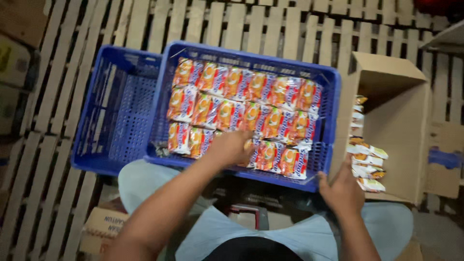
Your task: The person takes instant noodle packets one by one from a cardboard box and places them into a blue plastic crate, arranging them in neat rows until the crate is full.
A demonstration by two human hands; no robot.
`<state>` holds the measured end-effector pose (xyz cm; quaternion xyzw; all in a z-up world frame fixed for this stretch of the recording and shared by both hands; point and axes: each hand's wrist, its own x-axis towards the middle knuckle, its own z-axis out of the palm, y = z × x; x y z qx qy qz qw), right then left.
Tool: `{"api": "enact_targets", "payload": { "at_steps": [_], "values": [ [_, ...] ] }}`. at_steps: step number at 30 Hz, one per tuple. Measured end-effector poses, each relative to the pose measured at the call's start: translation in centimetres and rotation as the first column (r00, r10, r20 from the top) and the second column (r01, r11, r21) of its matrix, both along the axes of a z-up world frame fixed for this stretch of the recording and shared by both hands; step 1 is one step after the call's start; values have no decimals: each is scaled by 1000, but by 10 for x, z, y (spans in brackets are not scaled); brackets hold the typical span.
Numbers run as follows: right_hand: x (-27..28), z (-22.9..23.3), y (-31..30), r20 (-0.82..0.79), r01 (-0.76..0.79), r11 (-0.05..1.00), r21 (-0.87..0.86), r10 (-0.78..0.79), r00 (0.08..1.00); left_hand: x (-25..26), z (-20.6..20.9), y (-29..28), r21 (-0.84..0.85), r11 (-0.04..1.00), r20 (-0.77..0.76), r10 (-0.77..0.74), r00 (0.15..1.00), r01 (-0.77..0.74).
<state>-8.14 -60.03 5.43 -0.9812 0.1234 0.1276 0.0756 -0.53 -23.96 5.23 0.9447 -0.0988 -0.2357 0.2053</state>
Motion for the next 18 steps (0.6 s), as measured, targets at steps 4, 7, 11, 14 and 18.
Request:
{"api": "enact_targets", "payload": {
  "at_steps": [4,7,11,14,18],
  "values": [
    [-6,-9,-9,119,-58,996,-72,66,991,-29,5,-44,-189,971,-78,-162,984,145],
    [-4,-9,-9,161,-71,993,96,55,985,-49,-13,-66,-259,953,-1,-165,986,159],
    [-12,0,-16,292,-135,961,241,61,955,-69,-55,-75,-318,947,58,-20,998,37],
    [-7,20,-30,331,-159,878,452,1,944,-64,-58,-79,-231,973,55,19,998,-6],
    [-8,3,-84,169,-31,791,611,-92,981,-58,-47,-98,-47,998,117,38,992,-33]
  ]
}}
